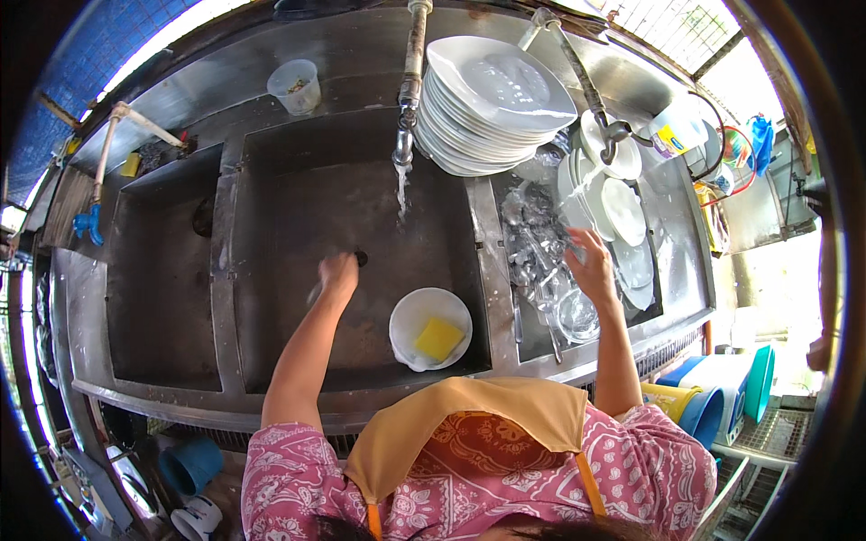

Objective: The person washes various dishes and utensils in a stainless steel sink using a sponge and running water. They rinse plates, bowls, and cutlery, then place them on a drying rack. The person handles items one at a time, scrubbing and rinsing each piece before stacking them.

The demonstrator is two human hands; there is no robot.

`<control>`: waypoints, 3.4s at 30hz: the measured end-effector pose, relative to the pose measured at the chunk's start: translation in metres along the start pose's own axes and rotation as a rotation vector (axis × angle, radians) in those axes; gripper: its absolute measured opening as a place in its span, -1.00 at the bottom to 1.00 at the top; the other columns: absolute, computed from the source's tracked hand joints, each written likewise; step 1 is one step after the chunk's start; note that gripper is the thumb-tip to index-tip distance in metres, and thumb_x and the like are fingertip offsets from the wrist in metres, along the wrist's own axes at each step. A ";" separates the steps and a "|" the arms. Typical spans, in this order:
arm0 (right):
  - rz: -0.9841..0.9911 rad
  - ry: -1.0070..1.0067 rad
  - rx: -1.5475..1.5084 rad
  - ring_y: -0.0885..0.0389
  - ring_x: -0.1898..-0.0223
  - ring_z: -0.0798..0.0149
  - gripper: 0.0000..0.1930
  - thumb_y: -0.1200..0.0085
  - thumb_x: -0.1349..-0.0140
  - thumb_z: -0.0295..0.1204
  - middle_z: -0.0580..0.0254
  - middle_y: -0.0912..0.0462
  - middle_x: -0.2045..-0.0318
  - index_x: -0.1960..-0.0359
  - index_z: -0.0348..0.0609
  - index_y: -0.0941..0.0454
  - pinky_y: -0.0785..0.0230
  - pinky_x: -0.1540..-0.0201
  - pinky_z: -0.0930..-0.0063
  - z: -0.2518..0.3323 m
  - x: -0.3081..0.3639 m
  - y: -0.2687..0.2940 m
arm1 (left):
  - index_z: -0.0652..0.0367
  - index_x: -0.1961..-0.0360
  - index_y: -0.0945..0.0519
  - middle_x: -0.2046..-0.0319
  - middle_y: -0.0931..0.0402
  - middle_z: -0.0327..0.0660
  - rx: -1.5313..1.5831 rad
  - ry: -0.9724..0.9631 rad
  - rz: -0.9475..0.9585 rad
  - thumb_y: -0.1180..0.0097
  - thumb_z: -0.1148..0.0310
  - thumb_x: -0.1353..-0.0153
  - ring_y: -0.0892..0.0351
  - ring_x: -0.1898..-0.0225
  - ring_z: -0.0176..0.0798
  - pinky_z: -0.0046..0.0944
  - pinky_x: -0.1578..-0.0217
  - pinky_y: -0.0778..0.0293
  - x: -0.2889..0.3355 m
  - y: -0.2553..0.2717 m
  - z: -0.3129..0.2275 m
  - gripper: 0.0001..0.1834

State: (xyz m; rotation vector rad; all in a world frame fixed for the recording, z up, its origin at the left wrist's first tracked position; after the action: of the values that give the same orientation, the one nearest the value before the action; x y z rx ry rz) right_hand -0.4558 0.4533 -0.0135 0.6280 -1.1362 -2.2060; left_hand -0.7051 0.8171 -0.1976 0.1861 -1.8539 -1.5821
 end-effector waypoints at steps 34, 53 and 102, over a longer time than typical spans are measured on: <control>0.797 -0.479 -1.735 -0.44 -0.04 0.18 -0.61 0.24 -0.32 -0.41 0.16 -0.41 -0.08 -0.19 0.01 -0.22 -0.34 -0.09 0.24 0.198 -0.049 -0.214 | 0.26 0.00 -0.33 0.01 -0.26 0.16 0.540 -0.107 -0.876 0.14 0.22 -0.17 -0.26 -0.03 0.18 0.10 0.01 -0.20 0.107 0.115 -0.069 -0.57; 1.016 -0.522 -1.470 -0.52 0.08 0.10 -0.50 0.22 -0.27 0.01 0.10 -0.52 0.11 0.00 -0.14 -0.34 -0.35 -0.01 0.08 0.191 -0.083 -0.219 | 0.32 0.24 -0.46 0.40 -0.55 -0.07 1.027 -0.293 -0.726 -0.27 0.50 0.18 -0.58 0.32 -0.12 -0.23 0.26 -0.48 0.099 0.147 -0.031 -0.59; 0.748 -0.396 -1.743 -0.48 0.00 0.12 -0.59 0.32 -0.36 -0.19 0.07 -0.51 0.04 -0.04 -0.25 -0.35 -0.27 -0.12 0.22 0.215 -0.054 -0.191 | 0.25 0.32 -0.43 0.26 -0.41 0.04 0.549 -0.262 -1.164 0.02 0.57 0.05 -0.36 0.14 0.15 0.05 0.10 -0.27 0.080 0.144 -0.059 -0.80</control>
State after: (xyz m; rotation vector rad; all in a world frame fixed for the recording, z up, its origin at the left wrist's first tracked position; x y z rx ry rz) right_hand -0.6047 0.7023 -0.0520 -0.8454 0.5927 -1.7470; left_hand -0.6869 0.7637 -0.0316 1.6012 -2.5423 -1.7361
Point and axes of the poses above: each hand's wrist, its own x-axis away from the middle knuckle, its own y-axis out of the back of the hand, z = x × y, the point moved 3 cm from there along -x, towards the middle knuckle
